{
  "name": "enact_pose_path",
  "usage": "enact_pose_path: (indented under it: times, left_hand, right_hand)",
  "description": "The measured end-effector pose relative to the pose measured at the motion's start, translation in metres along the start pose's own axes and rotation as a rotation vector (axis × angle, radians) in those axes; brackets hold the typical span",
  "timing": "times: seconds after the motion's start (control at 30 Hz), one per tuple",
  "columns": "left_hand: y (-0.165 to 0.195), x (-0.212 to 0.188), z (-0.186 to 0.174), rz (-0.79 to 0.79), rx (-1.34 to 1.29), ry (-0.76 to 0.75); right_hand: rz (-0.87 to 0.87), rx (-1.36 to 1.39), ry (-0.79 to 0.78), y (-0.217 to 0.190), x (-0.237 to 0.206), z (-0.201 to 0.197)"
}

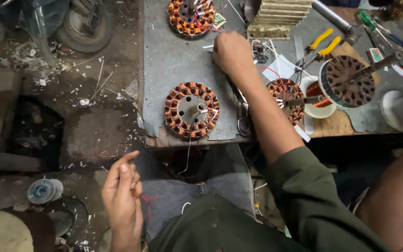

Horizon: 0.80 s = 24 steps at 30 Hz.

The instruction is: The person works on a circular stator, using shears to cut red wires and inserting white insulating sleeves into the slots. They repeatedly trim wire ends and place sleeves to organize the windings.

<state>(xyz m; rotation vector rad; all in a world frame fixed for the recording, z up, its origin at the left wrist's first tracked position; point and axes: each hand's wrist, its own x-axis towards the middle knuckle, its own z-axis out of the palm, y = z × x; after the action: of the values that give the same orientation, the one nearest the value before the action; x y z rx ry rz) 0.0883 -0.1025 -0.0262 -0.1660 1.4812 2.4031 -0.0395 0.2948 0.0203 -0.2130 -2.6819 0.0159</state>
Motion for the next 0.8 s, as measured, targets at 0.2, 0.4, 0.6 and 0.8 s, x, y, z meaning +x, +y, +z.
enact_pose_path:
  times: [0.2, 0.4, 0.6, 0.8]
  left_hand:
    - [0.008, -0.035, 0.02, 0.17, 0.32, -0.065]
    - [0.008, -0.045, 0.067, 0.166, 0.449, -0.401]
    - [-0.005, -0.038, 0.095, 0.109, 0.425, -0.644]
    - [-0.006, -0.038, 0.11, 0.149, 0.509, -0.729]
  right_hand:
    - [0.009, 0.246, 0.072, -0.01, -0.033, -0.061]
    - [0.219, 0.676, 0.137, -0.061, -0.141, -0.129]
    - [0.156, 0.437, 0.186, -0.078, -0.176, -0.109]
    - [0.278, 0.908, -0.073, -0.068, -0.187, -0.116]
